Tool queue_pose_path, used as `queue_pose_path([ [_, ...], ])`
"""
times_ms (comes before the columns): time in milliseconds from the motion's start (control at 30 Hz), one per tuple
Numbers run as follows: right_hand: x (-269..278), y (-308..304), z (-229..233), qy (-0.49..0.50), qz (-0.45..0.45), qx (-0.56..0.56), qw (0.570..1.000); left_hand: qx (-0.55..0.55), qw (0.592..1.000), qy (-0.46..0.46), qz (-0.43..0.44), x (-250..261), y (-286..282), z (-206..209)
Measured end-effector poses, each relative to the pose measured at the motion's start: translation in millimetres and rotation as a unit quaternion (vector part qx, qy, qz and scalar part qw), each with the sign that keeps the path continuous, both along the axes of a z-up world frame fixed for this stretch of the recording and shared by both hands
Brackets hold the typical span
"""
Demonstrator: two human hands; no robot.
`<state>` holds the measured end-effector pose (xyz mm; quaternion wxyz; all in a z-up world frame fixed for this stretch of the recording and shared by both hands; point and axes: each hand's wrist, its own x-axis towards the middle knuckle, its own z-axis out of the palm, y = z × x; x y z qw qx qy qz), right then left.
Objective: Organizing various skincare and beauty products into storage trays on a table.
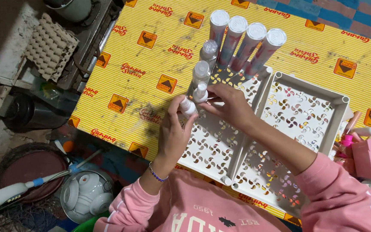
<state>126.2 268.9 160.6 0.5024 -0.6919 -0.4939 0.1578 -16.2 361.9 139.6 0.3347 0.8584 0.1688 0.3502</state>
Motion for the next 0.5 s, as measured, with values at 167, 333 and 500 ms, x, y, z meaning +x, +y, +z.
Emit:
queue_pose_path([
  [167,-5,2,2,0.011,-0.012,0.0,1.0,0.03,1.0,0.0,0.006,1,-4,-3],
  [333,-7,3,-1,0.0,-0.019,-0.009,1.0,0.084,0.996,0.016,0.009,0,-8,-2],
  [500,-5,2,7,-0.046,-0.015,-0.052,0.997,0.12,0.992,0.042,0.024,3,-12,6],
])
